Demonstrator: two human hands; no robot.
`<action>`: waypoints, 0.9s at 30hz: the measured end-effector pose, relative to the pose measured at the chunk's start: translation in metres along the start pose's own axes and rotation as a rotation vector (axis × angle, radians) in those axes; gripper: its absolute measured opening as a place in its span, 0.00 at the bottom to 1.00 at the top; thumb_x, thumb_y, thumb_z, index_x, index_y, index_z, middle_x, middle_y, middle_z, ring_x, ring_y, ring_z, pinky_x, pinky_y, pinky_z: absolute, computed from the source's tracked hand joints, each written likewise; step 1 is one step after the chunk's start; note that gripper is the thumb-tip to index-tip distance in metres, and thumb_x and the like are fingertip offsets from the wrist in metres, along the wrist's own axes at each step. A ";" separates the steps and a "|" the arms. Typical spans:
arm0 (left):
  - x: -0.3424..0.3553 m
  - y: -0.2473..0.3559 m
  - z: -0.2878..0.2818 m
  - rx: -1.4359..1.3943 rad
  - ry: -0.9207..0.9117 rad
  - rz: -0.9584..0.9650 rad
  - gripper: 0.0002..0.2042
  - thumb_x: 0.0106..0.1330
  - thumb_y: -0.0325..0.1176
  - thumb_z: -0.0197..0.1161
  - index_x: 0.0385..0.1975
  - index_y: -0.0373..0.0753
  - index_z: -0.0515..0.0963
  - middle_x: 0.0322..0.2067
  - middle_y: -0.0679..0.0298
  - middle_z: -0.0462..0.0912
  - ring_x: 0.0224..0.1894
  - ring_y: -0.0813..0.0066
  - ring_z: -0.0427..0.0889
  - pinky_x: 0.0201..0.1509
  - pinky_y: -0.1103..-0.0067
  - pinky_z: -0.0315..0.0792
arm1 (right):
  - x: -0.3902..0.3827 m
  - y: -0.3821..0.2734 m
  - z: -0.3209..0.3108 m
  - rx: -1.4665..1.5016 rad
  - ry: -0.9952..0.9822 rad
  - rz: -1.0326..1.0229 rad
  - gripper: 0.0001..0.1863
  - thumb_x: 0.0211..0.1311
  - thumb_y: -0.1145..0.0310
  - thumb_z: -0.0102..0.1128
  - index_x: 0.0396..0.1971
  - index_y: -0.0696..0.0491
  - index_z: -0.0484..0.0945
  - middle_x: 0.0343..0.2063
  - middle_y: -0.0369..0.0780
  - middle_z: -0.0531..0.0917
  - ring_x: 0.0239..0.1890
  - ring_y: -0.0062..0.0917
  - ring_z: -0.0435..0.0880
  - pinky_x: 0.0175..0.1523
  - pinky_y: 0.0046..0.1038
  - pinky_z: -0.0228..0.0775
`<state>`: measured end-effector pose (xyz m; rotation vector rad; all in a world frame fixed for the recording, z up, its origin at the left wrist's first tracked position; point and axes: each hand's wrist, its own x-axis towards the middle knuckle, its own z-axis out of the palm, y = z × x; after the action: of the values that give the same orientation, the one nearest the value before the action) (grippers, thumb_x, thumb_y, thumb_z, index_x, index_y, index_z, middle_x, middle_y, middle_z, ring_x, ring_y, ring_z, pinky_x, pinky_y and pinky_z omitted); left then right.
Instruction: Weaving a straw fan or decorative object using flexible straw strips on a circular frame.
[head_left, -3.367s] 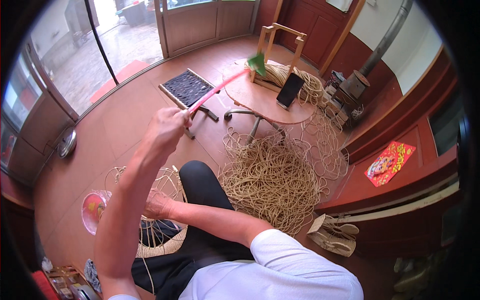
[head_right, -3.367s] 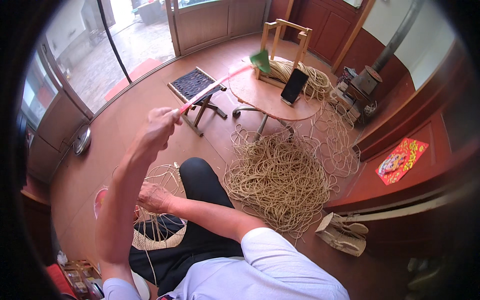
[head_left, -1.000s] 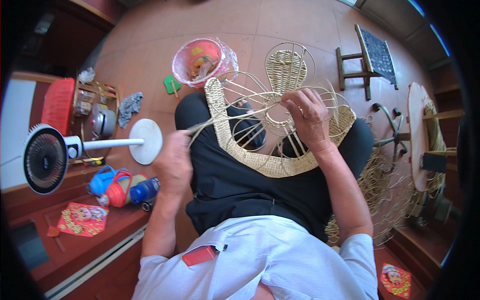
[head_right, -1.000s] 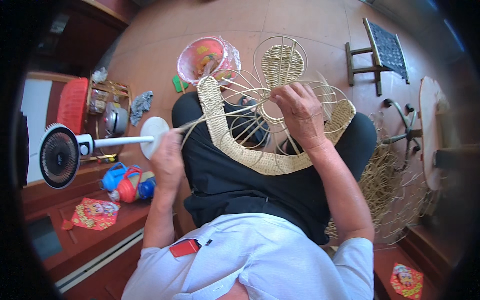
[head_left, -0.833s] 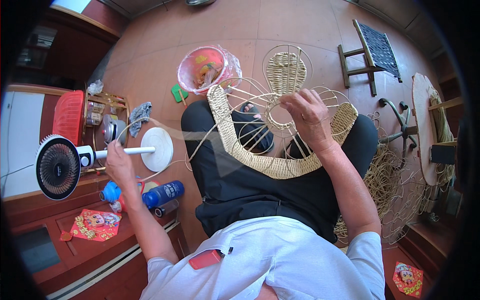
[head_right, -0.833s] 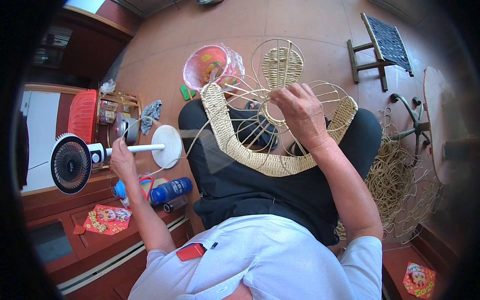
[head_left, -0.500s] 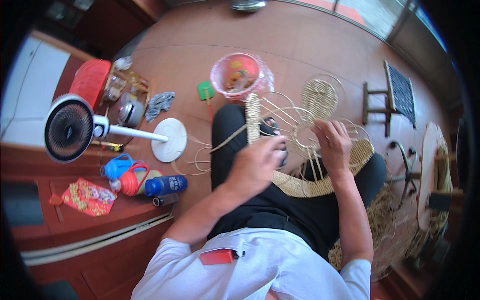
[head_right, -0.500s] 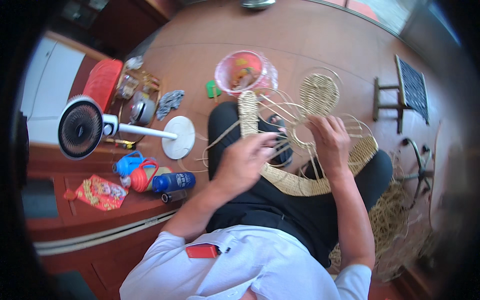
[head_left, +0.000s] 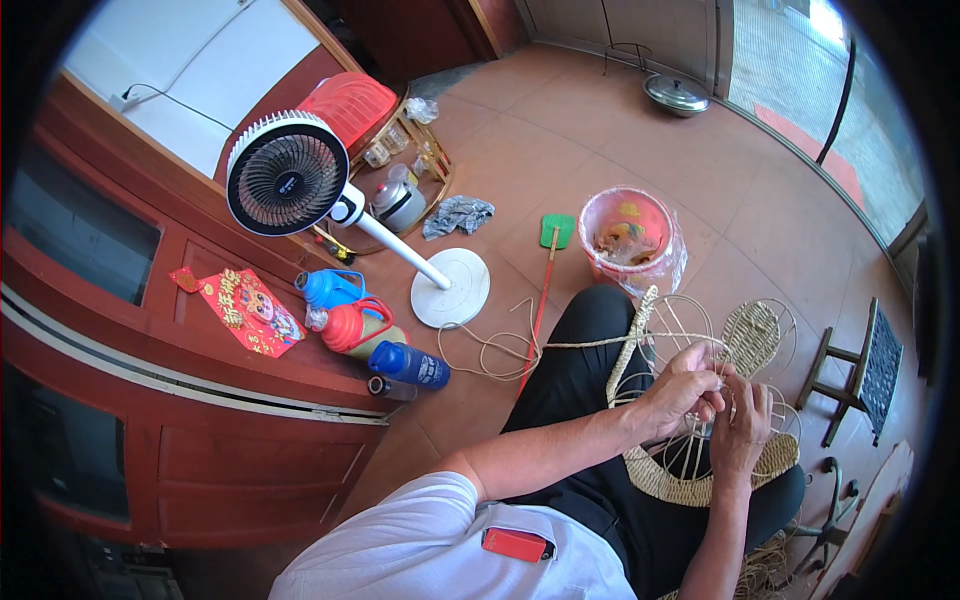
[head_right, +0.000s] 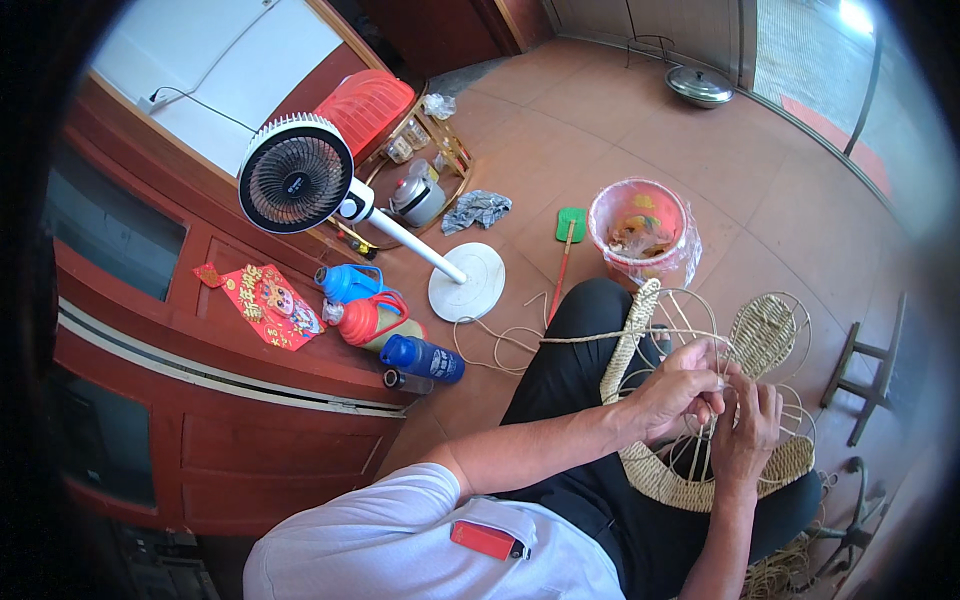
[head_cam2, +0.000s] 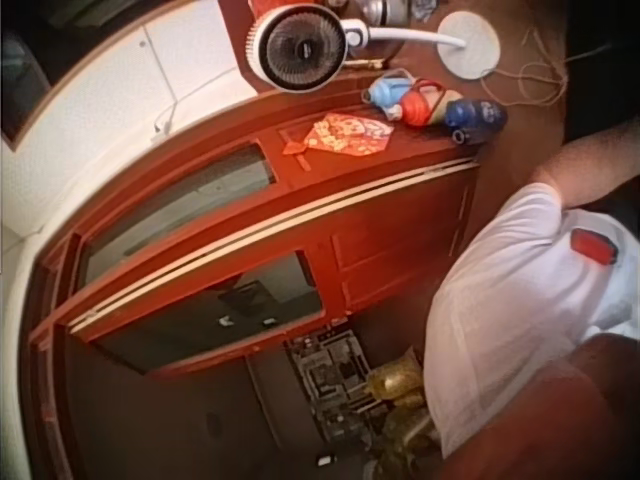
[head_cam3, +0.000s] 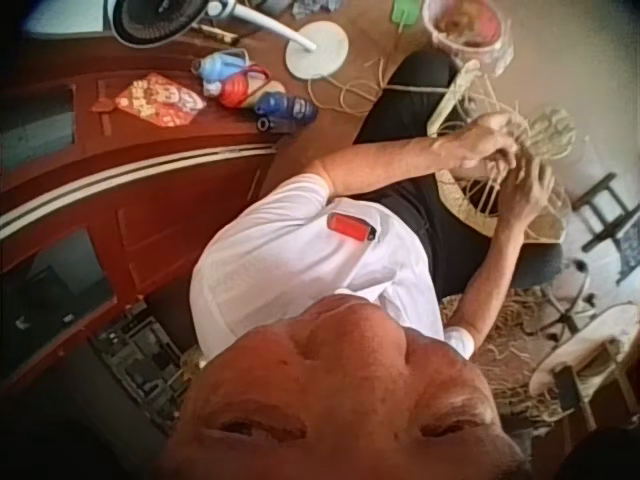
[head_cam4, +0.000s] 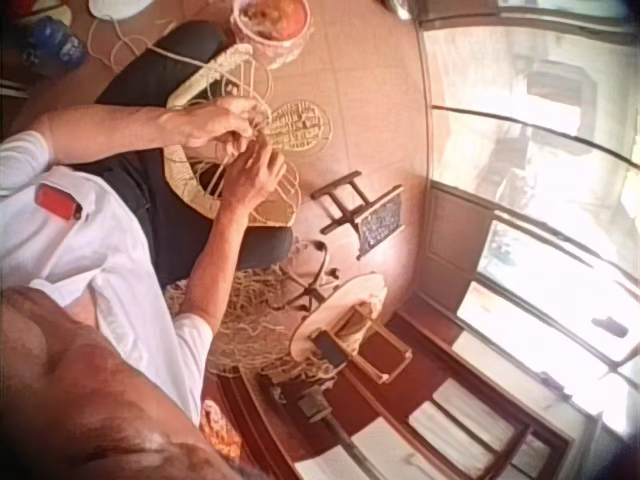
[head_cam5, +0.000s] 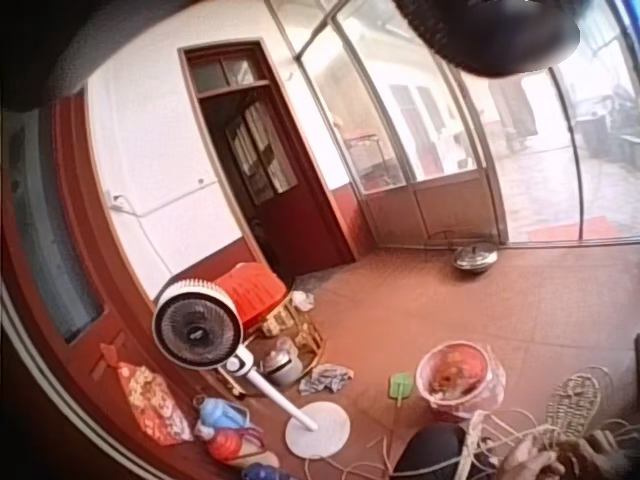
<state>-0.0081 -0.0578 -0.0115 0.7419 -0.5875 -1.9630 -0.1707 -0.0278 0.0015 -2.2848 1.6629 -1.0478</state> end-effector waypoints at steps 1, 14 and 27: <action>0.002 0.002 0.001 0.003 0.002 0.007 0.33 0.71 0.22 0.57 0.75 0.25 0.54 0.55 0.51 0.76 0.32 0.78 0.85 0.25 0.86 0.81 | -0.001 0.002 0.000 -0.006 -0.006 -0.009 0.16 0.67 0.74 0.64 0.54 0.51 0.84 0.38 0.44 0.80 0.42 0.43 0.80 0.47 0.45 0.73; -0.019 -0.021 -0.006 1.361 0.087 0.291 0.26 0.72 0.25 0.61 0.67 0.26 0.64 0.40 0.46 0.85 0.31 0.57 0.90 0.31 0.68 0.85 | -0.001 0.005 -0.001 0.050 -0.029 0.046 0.18 0.58 0.83 0.57 0.47 0.54 0.83 0.37 0.46 0.79 0.42 0.45 0.79 0.48 0.46 0.73; -0.025 -0.012 0.006 1.842 0.228 0.776 0.11 0.67 0.30 0.66 0.46 0.35 0.79 0.38 0.55 0.79 0.37 0.61 0.87 0.36 0.71 0.83 | -0.003 0.012 0.004 -0.014 0.000 0.031 0.12 0.65 0.78 0.65 0.47 0.53 0.83 0.40 0.45 0.80 0.44 0.45 0.81 0.50 0.45 0.74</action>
<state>-0.0095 -0.0301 -0.0088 1.3775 -2.1246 -0.1677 -0.1779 -0.0311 -0.0084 -2.2598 1.7056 -1.0325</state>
